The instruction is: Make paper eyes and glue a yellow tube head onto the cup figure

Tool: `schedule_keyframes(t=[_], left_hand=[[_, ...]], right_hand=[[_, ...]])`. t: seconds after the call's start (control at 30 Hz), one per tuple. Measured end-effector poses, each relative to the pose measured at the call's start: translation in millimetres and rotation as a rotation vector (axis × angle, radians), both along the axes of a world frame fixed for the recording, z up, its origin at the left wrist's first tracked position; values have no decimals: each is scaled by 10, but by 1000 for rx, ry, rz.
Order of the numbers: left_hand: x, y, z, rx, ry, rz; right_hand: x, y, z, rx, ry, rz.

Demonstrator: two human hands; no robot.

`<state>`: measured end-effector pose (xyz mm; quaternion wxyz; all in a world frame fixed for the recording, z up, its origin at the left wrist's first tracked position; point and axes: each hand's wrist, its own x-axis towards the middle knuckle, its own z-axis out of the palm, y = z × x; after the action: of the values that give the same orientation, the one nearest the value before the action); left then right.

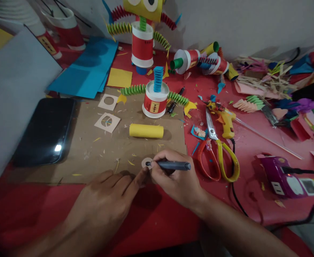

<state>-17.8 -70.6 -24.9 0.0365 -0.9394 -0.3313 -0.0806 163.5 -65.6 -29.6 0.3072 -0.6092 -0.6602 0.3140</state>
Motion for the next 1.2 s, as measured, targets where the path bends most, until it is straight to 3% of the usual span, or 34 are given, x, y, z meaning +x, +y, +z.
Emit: schedule_keyframes(t=[0.73,1.2], left_hand=[[-9,4,0,-22,-3,5],[-8,-4,30,-101,56,11]], right_hand=[[5,6,-17,-12,16,7],[16,4,0,-4,68,-66]])
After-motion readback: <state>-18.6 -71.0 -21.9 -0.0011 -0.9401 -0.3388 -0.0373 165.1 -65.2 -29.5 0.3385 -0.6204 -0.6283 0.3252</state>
